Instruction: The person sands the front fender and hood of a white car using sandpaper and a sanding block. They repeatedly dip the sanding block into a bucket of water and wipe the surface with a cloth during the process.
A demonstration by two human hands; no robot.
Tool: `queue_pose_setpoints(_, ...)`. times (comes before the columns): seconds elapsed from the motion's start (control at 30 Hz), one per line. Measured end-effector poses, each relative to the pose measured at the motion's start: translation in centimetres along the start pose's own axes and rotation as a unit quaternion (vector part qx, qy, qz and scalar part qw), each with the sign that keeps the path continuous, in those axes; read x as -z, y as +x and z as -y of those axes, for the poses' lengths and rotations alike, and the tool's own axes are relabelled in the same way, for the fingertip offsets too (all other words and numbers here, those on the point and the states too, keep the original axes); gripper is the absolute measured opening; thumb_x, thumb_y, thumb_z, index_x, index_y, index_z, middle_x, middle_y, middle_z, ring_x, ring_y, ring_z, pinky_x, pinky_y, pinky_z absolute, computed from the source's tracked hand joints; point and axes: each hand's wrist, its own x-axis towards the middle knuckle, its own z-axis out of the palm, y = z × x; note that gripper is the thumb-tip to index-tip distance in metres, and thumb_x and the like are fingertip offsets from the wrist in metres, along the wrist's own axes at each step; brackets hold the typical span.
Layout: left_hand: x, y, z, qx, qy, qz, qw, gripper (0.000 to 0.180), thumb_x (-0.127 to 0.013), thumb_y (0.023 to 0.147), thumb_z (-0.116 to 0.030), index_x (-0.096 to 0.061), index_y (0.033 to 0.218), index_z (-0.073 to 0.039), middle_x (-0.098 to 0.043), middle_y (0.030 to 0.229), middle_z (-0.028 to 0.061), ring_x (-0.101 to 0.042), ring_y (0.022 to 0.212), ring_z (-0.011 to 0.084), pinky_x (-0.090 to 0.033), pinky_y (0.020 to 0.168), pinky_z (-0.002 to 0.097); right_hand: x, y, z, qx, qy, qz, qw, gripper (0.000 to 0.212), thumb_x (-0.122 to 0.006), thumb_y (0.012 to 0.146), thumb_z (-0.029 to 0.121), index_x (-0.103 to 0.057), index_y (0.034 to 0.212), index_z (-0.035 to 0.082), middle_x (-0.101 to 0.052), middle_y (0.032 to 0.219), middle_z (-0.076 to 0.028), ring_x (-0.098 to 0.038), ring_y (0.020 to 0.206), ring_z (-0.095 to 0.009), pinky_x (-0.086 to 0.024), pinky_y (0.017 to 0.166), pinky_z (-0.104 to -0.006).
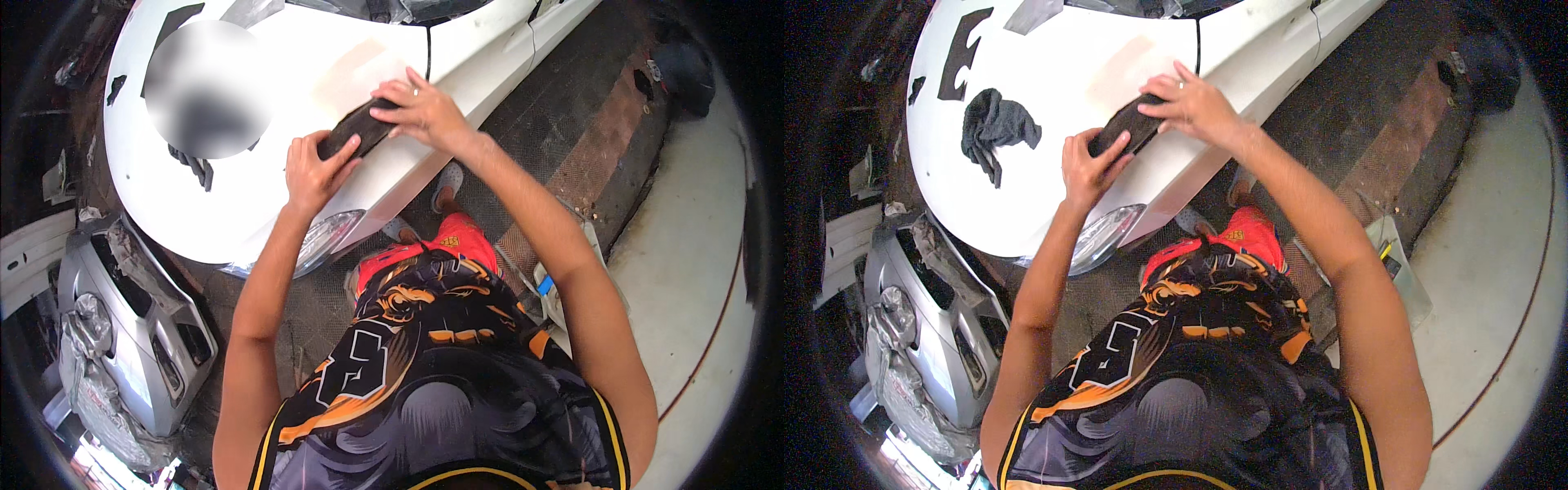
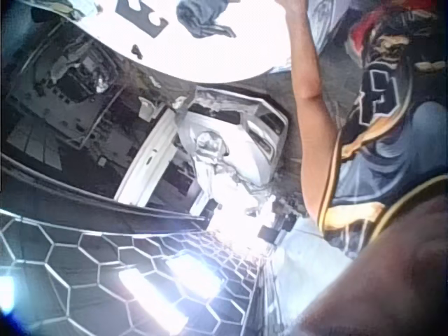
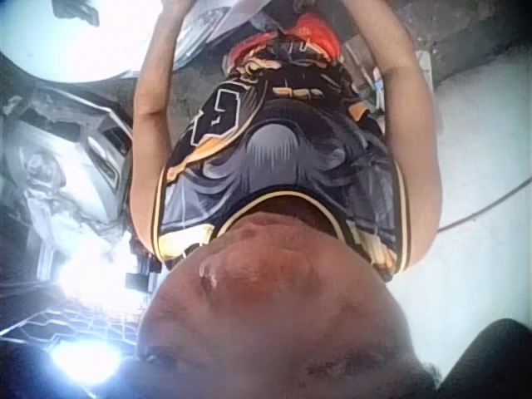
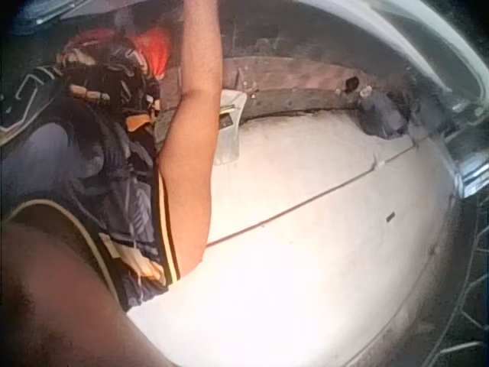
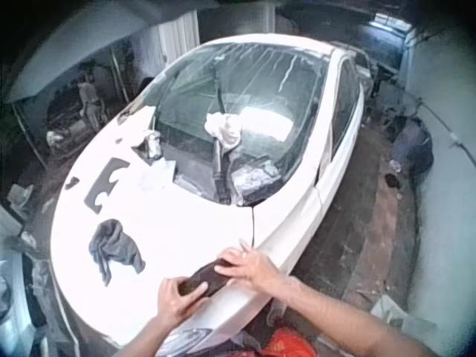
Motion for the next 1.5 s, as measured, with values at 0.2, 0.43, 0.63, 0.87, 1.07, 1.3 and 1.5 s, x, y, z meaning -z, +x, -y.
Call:
queue_pose_setpoints(0.2,-3.1,8.4,1.1,-0.009,0.014,-0.058,0.998,0.044,-0.084,0.077,-0.033,-0.075,0.12,-0.035,-0.064,0.104,0.0117,-0.06,0.091,0.0309,-0.05,0.075,0.0418,1.6,0.8,-7.3,-0.024,0.084,0.022,0.996,0.062,-0.077,0.084,0.016,-0.06,0.142,0.028,-0.053,0.153,-0.003,-0.052,0.139,-0.021,-0.039,0.117,-0.0479)
queue_pose_setpoints(0.43,-3.4,7.1,-1.0,-0.004,0.035,-0.073,0.997,0.046,-0.084,0.077,-0.03,-0.073,0.121,-0.032,-0.062,0.106,0.0114,-0.059,0.092,0.0295,-0.048,0.074,0.0399,2.6,1.7,-9.0,0.031,0.041,-0.006,0.999,0.063,-0.081,0.075,0.012,-0.067,0.134,0.03,-0.056,0.149,-0.003,-0.051,0.14,-0.021,-0.037,0.118,-0.0558)
queue_pose_setpoints(0.63,-2.9,0.8,-2.0,-0.014,0.014,-0.041,0.999,0.053,-0.087,0.071,-0.027,-0.074,0.123,-0.035,-0.064,0.107,0.0121,-0.06,0.089,0.0285,-0.048,0.073,0.0401,-0.1,-3.0,-2.9,0.048,-0.035,-0.073,0.996,0.059,-0.075,0.084,0.01,-0.062,0.14,0.024,-0.054,0.151,-0.005,-0.052,0.14,-0.027,-0.041,0.116,-0.0482)
queue_pose_setpoints(0.87,-3.8,9.6,-0.5,0.0,0.027,-0.084,0.996,0.046,-0.085,0.075,-0.029,-0.074,0.119,-0.031,-0.061,0.103,0.0098,-0.058,0.093,0.0302,-0.048,0.073,0.0414,4.1,3.3,-10.8,-0.104,0.173,0.085,0.976,0.035,-0.062,0.098,0.014,-0.068,0.132,0.01,-0.056,0.149,-0.007,-0.057,0.133,-0.021,-0.048,0.108,-0.0381)
queue_pose_setpoints(1.07,-2.5,3.9,-1.2,0.001,0.003,-0.037,0.999,0.053,-0.089,0.07,-0.026,-0.075,0.12,-0.037,-0.062,0.103,0.0102,-0.06,0.091,0.0296,-0.049,0.073,0.0409,1.5,0.0,-6.2,0.016,0.022,0.002,1.0,0.044,-0.072,0.09,0.019,-0.069,0.133,0.025,-0.055,0.151,-0.008,-0.051,0.139,-0.024,-0.042,0.115,-0.046)
queue_pose_setpoints(1.3,-1.5,3.4,-0.3,0.004,-0.017,0.008,1.0,0.048,-0.086,0.075,-0.031,-0.075,0.121,-0.036,-0.062,0.103,0.0123,-0.06,0.092,0.031,-0.05,0.076,0.0416,-0.5,-0.9,-4.3,-0.087,0.243,-0.031,0.966,0.049,-0.076,0.085,0.019,-0.069,0.132,0.032,-0.055,0.15,-0.006,-0.049,0.141,-0.026,-0.03,0.121,-0.0546)
queue_pose_setpoints(1.5,-2.7,9.9,1.8,-0.005,0.01,-0.035,0.999,0.047,-0.085,0.075,-0.032,-0.075,0.121,-0.033,-0.063,0.101,0.0135,-0.059,0.089,0.0313,-0.049,0.074,0.0413,3.8,4.1,-9.6,-0.038,0.085,0.001,0.996,0.051,-0.075,0.088,0.019,-0.066,0.137,0.03,-0.054,0.151,-0.003,-0.05,0.141,-0.024,-0.036,0.117,-0.054)
